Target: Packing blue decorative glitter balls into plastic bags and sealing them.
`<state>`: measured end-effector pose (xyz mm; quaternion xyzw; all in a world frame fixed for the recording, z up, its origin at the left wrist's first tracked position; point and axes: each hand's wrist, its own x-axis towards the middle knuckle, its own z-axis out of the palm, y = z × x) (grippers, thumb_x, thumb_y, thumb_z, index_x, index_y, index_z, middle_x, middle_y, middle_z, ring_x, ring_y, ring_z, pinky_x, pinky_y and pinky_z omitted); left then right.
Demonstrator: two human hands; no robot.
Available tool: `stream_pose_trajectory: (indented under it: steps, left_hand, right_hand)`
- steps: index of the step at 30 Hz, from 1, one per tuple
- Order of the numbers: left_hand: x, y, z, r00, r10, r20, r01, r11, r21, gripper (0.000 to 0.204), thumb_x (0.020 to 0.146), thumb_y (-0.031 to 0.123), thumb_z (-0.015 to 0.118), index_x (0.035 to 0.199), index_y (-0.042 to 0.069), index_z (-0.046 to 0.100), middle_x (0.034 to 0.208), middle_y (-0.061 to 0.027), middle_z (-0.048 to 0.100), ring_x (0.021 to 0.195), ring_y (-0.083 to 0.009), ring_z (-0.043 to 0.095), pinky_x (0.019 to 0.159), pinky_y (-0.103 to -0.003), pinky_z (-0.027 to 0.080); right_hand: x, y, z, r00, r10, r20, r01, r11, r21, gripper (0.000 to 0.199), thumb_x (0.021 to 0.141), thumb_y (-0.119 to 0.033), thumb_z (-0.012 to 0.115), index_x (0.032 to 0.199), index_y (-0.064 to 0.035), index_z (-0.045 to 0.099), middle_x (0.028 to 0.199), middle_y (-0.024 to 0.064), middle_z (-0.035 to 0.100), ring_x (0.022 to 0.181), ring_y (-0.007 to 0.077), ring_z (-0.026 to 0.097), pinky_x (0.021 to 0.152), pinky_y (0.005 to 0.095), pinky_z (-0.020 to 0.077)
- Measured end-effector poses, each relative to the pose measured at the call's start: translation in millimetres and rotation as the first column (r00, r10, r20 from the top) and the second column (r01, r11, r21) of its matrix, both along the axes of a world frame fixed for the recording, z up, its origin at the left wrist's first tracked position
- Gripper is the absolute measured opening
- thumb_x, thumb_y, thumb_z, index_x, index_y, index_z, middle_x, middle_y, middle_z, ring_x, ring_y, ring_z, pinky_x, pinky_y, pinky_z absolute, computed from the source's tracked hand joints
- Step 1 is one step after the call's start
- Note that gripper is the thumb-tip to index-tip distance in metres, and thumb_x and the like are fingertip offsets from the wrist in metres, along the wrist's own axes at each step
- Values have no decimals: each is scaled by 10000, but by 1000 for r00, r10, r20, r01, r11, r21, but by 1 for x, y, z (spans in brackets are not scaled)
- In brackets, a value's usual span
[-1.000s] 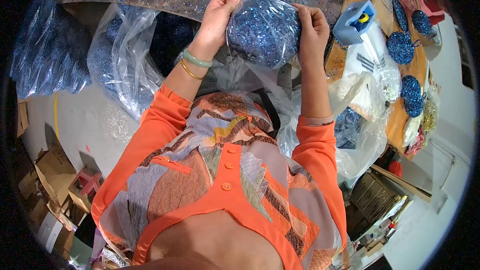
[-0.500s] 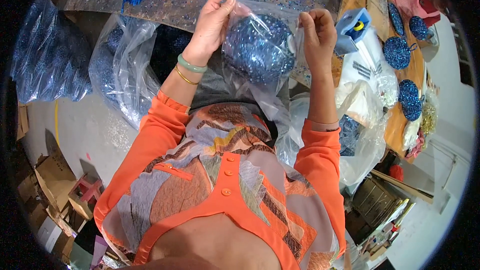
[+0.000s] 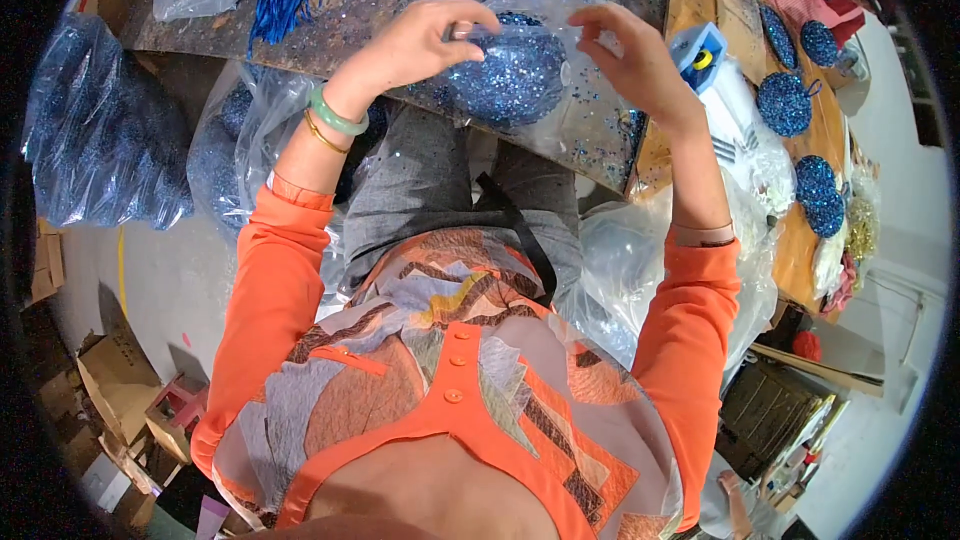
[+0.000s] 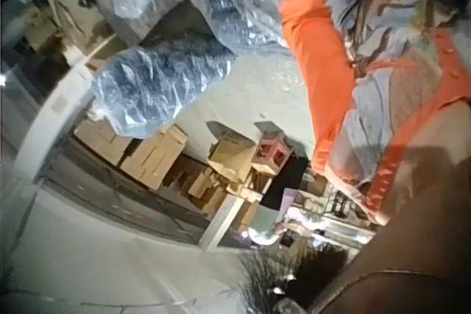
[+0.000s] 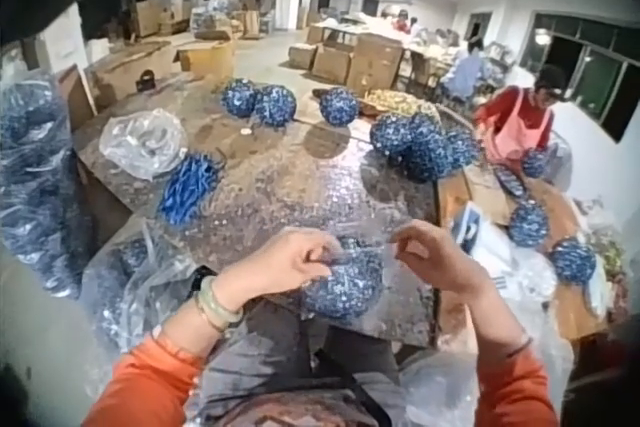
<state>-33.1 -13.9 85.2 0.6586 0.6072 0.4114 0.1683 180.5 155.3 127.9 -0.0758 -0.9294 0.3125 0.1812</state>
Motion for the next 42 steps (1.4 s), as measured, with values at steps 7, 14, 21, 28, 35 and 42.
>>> stream_pose_trajectory:
  steps: [7,14,21,28,35,42]
  left_hand:
    - [17,16,17,983,-181,-13,180,983,-15,179,737,116,690,826,13,574,723,-77,575,698,-190,569,657,-305,452]
    - [13,5,49,798,-426,426,562,782,-271,147,766,74,652,788,18,518,697,-31,581,633,-116,587,571,-270,452]
    - [7,-21,61,795,-577,186,578,626,-524,91,765,43,636,846,19,604,674,-54,628,603,-131,616,566,-297,471]
    - [-9,-24,73,783,-334,-525,275,942,-189,56,691,102,696,733,81,664,721,-54,651,755,-232,630,707,-361,436]
    - [-19,-1,64,592,62,-803,61,991,121,87,714,79,645,790,118,665,871,-32,553,988,-217,533,821,-378,377]
    - [-4,14,40,711,66,-700,123,968,216,231,687,203,738,885,114,660,1127,-72,541,1150,-241,472,950,-436,356]
  right_hand:
    - [-21,-16,8,953,273,128,-300,896,327,238,718,-82,716,928,-39,613,896,99,584,891,301,563,870,383,427]
    - [-10,-21,49,885,387,260,-409,912,36,172,721,-23,704,814,-21,559,781,76,564,778,262,561,705,363,443]
    - [23,-19,63,843,367,393,-388,921,-28,210,717,-40,721,772,-38,519,711,45,509,718,229,521,662,333,405]
    - [33,-5,58,896,229,379,-351,890,291,159,712,-48,686,757,-44,533,713,56,512,736,252,534,760,350,412]
    - [25,29,35,932,134,337,-293,825,483,116,720,-74,681,773,-38,585,769,71,534,808,262,540,777,372,408]
    - [1,16,34,919,200,340,-346,823,451,177,738,-149,700,835,-44,596,897,99,569,924,297,540,824,364,421]
